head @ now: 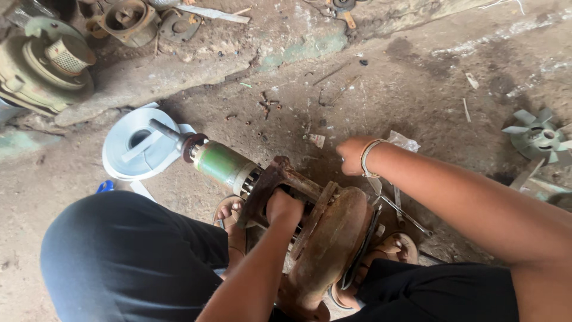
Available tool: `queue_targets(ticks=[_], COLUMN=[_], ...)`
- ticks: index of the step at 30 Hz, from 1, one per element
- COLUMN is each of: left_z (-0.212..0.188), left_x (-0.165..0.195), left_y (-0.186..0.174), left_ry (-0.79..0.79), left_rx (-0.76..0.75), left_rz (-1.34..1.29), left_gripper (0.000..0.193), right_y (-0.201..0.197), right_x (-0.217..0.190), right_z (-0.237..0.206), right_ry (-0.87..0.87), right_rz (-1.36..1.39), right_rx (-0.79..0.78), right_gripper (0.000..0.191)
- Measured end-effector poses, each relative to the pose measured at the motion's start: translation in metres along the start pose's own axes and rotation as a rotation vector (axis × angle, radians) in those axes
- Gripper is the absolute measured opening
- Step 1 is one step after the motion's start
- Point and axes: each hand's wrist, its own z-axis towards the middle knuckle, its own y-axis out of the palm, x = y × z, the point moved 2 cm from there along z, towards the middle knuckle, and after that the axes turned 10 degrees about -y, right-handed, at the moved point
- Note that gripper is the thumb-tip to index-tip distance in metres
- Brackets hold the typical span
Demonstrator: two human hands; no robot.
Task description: The person sits on the ground with a rusty water pump between their legs and works on it using wrenches, loosening and tightening bolts on the pump casing and reaching inside the pump housing. They pick up bolts and a socket from the ground and continue working on the pump assembly.
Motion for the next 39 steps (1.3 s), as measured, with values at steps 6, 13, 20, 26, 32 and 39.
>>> queue_targets(ticks=[6,13,20,26,32,39], left_z=[-0.018,0.006,0.018,-0.012,-0.029,-0.016], left_x=[0.003,0.002,-0.006,-0.004,0.007,0.011], left_y=[-0.002,0.024,0.024,-0.001,-0.009,0.0], left_ry=[-0.052,0.007,0.034,-0.022,-0.082,-0.02], left_rx=[0.159,0.123,0.117,0.084,0.043,0.153], left_rz=[-0.113,0.101,-0.02,-0.139,-0.067,-0.047], left_gripper=[0.04,0.027,0.036,0.055,0.032,0.027], right_y=[0.0,0.002,0.006,0.009,0.005,0.003], right_x=[-0.001,-0.004,0.0,0.001,0.0,-0.001], right_z=[0.0,0.002,0.0,0.0,-0.004,-0.006], right_ry=[0.0,-0.008,0.005,0.03,0.058,0.021], right_rz=[0.005,0.029,0.081,0.105,0.097,0.065], right_rx=[-0.036,-0.008,-0.024,-0.092,-0.102,-0.03], right_gripper=[0.037,0.034,0.036,0.035,0.034,0.039])
